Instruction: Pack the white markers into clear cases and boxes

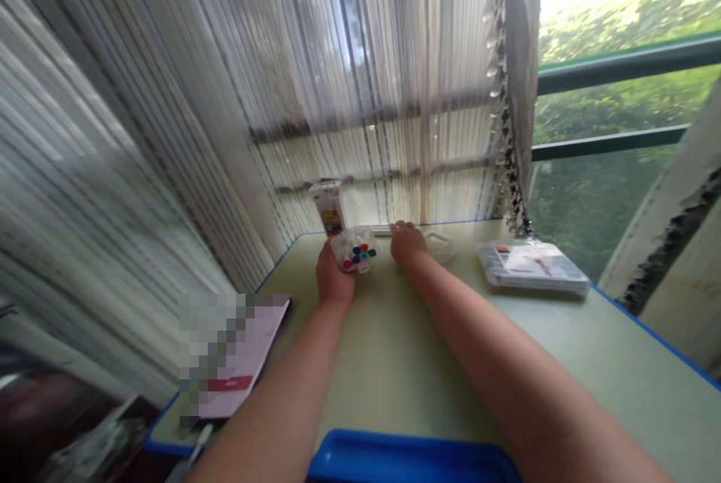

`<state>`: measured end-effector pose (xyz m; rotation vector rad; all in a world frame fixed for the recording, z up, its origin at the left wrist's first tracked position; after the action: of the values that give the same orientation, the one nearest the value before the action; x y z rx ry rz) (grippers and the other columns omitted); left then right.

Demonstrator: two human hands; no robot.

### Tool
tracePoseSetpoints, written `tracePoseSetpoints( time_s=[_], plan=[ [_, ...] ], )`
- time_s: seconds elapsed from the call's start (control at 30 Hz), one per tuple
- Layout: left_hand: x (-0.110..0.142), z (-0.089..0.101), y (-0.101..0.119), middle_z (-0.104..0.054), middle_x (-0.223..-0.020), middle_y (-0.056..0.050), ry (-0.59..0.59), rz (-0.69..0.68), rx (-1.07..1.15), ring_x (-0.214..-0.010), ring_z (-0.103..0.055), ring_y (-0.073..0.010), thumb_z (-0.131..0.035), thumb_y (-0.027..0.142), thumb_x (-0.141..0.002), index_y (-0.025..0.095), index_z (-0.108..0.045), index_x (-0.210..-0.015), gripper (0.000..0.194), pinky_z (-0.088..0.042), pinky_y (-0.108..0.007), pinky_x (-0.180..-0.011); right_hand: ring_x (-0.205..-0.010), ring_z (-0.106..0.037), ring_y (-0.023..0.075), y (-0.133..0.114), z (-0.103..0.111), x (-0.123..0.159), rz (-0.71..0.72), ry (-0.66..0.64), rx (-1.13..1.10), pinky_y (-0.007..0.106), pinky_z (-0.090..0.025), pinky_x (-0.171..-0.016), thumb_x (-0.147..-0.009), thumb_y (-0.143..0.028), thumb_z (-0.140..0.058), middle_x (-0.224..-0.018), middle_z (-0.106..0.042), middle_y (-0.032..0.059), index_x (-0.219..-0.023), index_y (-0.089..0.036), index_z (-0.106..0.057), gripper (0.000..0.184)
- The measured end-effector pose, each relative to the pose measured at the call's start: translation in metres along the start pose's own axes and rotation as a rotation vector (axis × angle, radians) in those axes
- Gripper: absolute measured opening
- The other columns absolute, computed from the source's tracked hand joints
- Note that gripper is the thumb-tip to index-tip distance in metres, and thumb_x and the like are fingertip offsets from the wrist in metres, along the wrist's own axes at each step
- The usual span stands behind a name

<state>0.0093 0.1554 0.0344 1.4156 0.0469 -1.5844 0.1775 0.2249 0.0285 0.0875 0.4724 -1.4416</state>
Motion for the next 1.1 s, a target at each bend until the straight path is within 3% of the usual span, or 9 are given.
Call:
tracePoseSetpoints(
  time_s=[0.13,0.23,0.43,0.67,0.8,0.97,1.1],
  plan=[
    [0.001,-0.003,-0.003,-0.063,-0.101,-0.007,-0.029,0.027,-0.009,-0.100,-0.058,-0.0233,-0.059,0.011,-0.070,0.021,-0.054,-0.105,0.037,-0.047,-0.036,-0.086,-0.131,-0.034,0.0256,-0.007,-0.014,0.001,0.037,0.005,0.079,0.035,-0.027,-0.105,-0.089,-0.010,-0.031,-0.142,-0.040,0.0165,-0.135,-0.006,-0.041,0.048],
    [0.001,-0.005,-0.002,-0.062,-0.101,-0.007,-0.052,0.032,-0.019,-0.101,-0.058,-0.0238,-0.059,0.010,-0.069,0.022,-0.054,-0.105,0.038,-0.046,-0.037,-0.087,-0.132,-0.032,0.0252,-0.010,-0.017,0.001,0.073,-0.025,0.183,0.036,-0.022,-0.107,-0.091,-0.015,-0.028,-0.142,-0.040,0.0166,-0.136,-0.004,-0.040,0.047],
    [0.001,-0.002,0.002,-0.062,-0.101,-0.010,-0.044,-0.008,-0.018,-0.097,-0.058,-0.0243,-0.057,0.009,-0.071,0.019,-0.052,-0.106,0.037,-0.047,-0.040,-0.086,-0.112,-0.051,0.0273,-0.006,-0.013,0.000,0.026,-0.060,0.213,0.039,-0.037,-0.092,-0.090,-0.020,-0.031,-0.123,-0.057,0.0167,-0.123,-0.012,-0.053,0.040],
    [0.000,0.000,0.004,-0.062,-0.098,-0.008,-0.015,-0.047,-0.005,-0.097,-0.058,-0.0235,-0.061,0.012,-0.071,0.022,-0.051,-0.106,0.037,-0.048,-0.038,-0.083,-0.112,-0.049,0.0291,-0.003,-0.012,-0.002,0.001,-0.047,0.208,0.043,-0.032,-0.094,-0.089,-0.022,-0.033,-0.118,-0.059,0.0184,-0.117,-0.010,-0.056,0.038],
    [0.000,0.002,0.005,-0.062,-0.100,-0.008,-0.011,-0.040,-0.007,-0.097,-0.058,-0.0230,-0.062,0.011,-0.070,0.023,-0.051,-0.106,0.040,-0.047,-0.037,-0.085,-0.108,-0.051,0.0283,-0.003,-0.013,0.000,0.018,-0.061,0.201,0.039,-0.036,-0.089,-0.090,-0.022,-0.034,-0.112,-0.062,0.0179,-0.107,-0.012,-0.063,0.035],
    [0.000,0.002,0.003,-0.062,-0.100,-0.008,-0.002,-0.019,-0.034,-0.096,-0.059,-0.0235,-0.060,0.011,-0.070,0.020,-0.051,-0.106,0.038,-0.048,-0.038,-0.084,-0.107,-0.051,0.0255,-0.010,0.003,0.008,0.047,-0.008,0.177,0.034,-0.037,-0.088,-0.093,-0.022,-0.030,-0.111,-0.060,0.0180,-0.106,-0.010,-0.061,0.036],
    [0.001,-0.002,0.002,-0.062,-0.099,-0.007,-0.029,0.004,-0.028,-0.096,-0.059,-0.0239,-0.057,0.008,-0.069,0.022,-0.052,-0.105,0.039,-0.049,-0.039,-0.084,-0.094,-0.057,0.0213,-0.014,0.025,0.018,-0.057,0.082,-0.088,0.029,-0.040,-0.078,-0.095,-0.026,-0.026,-0.104,-0.063,0.0163,-0.104,-0.011,-0.058,0.036]
  ],
)
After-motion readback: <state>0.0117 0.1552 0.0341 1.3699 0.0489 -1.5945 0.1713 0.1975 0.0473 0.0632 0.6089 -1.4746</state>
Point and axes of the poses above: each hand's wrist, its own x-axis away from the middle knuckle, its own z-axis out of the back of the hand, y = z × x, the point moved 4 cm from there along -x, towards the middle knuckle
